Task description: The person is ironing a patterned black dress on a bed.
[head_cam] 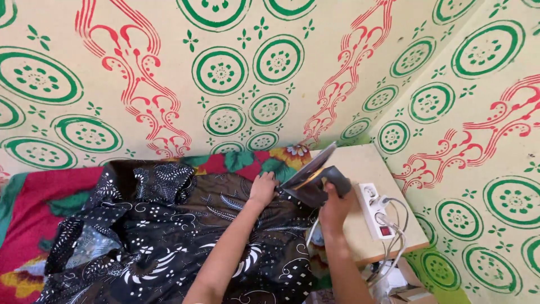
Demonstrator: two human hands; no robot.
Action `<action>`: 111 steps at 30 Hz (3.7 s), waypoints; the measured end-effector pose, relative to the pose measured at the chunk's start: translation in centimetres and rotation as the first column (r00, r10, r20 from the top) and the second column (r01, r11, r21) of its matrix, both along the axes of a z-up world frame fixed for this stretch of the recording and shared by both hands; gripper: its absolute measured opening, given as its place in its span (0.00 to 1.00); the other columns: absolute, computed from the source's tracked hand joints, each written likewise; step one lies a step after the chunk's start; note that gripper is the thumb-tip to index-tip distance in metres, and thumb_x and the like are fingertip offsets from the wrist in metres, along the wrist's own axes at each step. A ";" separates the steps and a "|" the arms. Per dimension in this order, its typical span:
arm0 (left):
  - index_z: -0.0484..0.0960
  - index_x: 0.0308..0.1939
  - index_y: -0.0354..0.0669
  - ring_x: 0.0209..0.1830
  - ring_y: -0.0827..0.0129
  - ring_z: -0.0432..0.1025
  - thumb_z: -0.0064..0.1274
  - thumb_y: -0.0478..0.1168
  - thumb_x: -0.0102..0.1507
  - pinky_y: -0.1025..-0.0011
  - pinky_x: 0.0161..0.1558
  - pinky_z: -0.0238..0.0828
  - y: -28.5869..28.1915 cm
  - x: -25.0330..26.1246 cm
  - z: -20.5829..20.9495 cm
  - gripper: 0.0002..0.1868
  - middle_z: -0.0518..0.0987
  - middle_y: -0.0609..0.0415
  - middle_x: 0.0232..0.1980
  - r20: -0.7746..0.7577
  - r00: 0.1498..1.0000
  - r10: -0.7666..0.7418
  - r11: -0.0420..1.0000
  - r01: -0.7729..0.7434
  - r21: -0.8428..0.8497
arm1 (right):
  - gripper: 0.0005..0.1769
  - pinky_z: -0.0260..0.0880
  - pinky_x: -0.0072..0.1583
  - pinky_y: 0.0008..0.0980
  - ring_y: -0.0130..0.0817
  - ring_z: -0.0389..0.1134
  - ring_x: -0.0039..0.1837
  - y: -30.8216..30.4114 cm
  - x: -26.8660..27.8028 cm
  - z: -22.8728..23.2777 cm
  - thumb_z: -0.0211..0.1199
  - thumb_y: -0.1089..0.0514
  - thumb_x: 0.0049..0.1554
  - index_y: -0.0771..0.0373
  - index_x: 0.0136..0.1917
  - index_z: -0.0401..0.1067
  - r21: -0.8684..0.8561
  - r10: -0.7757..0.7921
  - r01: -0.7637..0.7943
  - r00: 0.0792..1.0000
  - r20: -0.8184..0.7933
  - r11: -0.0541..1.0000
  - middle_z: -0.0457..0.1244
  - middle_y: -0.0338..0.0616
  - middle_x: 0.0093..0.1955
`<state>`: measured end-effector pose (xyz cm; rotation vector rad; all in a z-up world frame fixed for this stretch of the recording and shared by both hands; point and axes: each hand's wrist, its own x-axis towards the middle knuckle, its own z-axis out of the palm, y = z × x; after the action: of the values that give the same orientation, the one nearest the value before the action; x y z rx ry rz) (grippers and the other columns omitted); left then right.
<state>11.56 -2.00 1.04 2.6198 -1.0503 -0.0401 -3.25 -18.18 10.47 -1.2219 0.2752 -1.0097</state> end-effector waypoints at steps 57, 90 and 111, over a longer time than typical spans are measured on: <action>0.84 0.59 0.59 0.55 0.58 0.81 0.57 0.43 0.65 0.63 0.64 0.78 45.4 10.1 -0.7 0.17 0.86 0.48 0.54 -0.032 0.890 0.455 0.868 -0.451 -0.209 | 0.11 0.62 0.56 0.25 0.23 0.61 0.49 11.4 2.0 -0.3 0.67 0.57 0.64 0.63 0.54 0.70 -0.038 -0.077 0.081 0.991 0.111 0.996 0.62 0.33 0.45; 0.80 0.57 0.26 0.53 0.36 0.77 0.66 0.70 0.54 0.49 0.56 0.71 60.6 -8.4 -3.3 0.49 0.81 0.24 0.49 -0.336 0.381 0.861 0.309 -0.918 -0.247 | 0.09 0.62 0.54 0.23 0.21 0.62 0.49 -0.1 3.3 -2.3 0.66 0.59 0.66 0.63 0.56 0.71 -0.069 -0.201 0.205 0.978 0.061 0.976 0.62 0.32 0.46; 0.55 0.78 0.53 0.81 0.51 0.42 0.54 0.60 0.61 0.42 0.74 0.36 27.0 -10.5 4.2 0.45 0.49 0.49 0.82 0.089 0.952 0.294 0.947 -0.277 -0.163 | 0.18 0.68 0.61 0.31 0.29 0.67 0.57 0.9 3.4 -6.2 0.63 0.53 0.69 0.68 0.63 0.66 -0.281 -0.220 0.179 0.968 -0.121 0.943 0.65 0.42 0.57</action>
<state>1.09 25.01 5.29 2.6323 -0.6658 0.2452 0.16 -17.24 4.29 -1.5443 0.3968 -1.1590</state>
